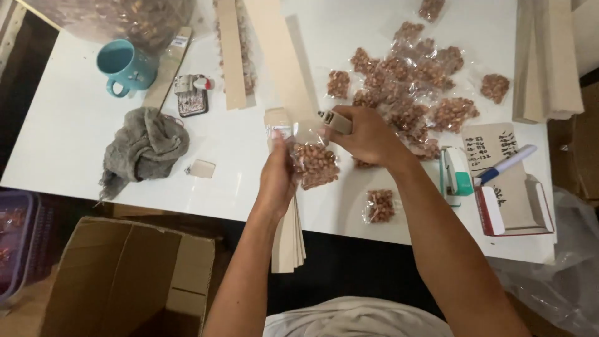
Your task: Attaching cardboard labels to plastic bags of nuts using a manual stapler for retail packaging.
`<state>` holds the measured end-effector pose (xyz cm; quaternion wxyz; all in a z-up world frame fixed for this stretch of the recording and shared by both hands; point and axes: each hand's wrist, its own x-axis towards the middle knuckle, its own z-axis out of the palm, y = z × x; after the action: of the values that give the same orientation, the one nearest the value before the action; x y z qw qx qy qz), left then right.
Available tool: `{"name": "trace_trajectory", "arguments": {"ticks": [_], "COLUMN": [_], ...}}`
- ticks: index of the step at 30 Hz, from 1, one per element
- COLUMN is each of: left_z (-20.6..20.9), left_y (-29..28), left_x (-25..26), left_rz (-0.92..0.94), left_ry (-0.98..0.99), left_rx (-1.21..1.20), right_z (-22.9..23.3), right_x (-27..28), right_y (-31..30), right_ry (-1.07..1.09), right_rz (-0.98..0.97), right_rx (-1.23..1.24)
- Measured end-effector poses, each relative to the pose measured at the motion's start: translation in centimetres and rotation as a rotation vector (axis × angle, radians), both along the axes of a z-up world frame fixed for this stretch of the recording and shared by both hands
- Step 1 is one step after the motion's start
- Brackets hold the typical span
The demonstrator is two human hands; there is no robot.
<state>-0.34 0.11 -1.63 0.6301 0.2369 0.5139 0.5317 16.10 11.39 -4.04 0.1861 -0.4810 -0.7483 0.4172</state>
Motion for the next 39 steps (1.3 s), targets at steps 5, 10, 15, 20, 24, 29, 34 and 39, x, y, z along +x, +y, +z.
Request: {"name": "trace_trajectory", "arguments": {"ticks": [5, 10, 15, 20, 24, 29, 34, 39], "left_z": [-7.1, -5.3, -7.2, -3.9, -7.2, -5.5, -6.8, -8.7], "left_y": [1.1, 1.0, 0.8, 0.1, 0.2, 0.7, 1.6, 2.0], "left_x": [-1.1, -0.9, -1.1, 0.0, -2.4, -1.3, -1.3, -1.5], "left_rz": [0.043, 0.052, -0.048, 0.034, 0.172, 0.210, 0.144, 0.127], "left_ry": [0.272, 0.360, 0.489, 0.528, 0.318, 0.121, -0.003, 0.067], "left_rx": [0.156, 0.165, 0.234, 0.165, 0.023, -0.064, -0.142, -0.015], "right_z": [1.4, 4.0, 0.0, -6.7, -5.7, -12.3, -10.4, -7.7], "right_x": [-1.3, -6.4, -7.1, -3.4, 2.4, 3.1, -2.3, -2.4], "right_y": [-0.9, -2.3, -0.6, 2.9, 3.7, 4.0, -4.7, -6.2], "right_ry": [0.011, 0.583, 0.638, 0.449, -0.621, -0.391, -0.033, 0.121], "right_rz": [-0.078, -0.381, -0.346, 0.069, 0.425, 0.012, 0.119, 0.175], "right_rx": [0.056, -0.074, -0.049, 0.305, 0.521, 0.941, 1.242, 1.337]}}
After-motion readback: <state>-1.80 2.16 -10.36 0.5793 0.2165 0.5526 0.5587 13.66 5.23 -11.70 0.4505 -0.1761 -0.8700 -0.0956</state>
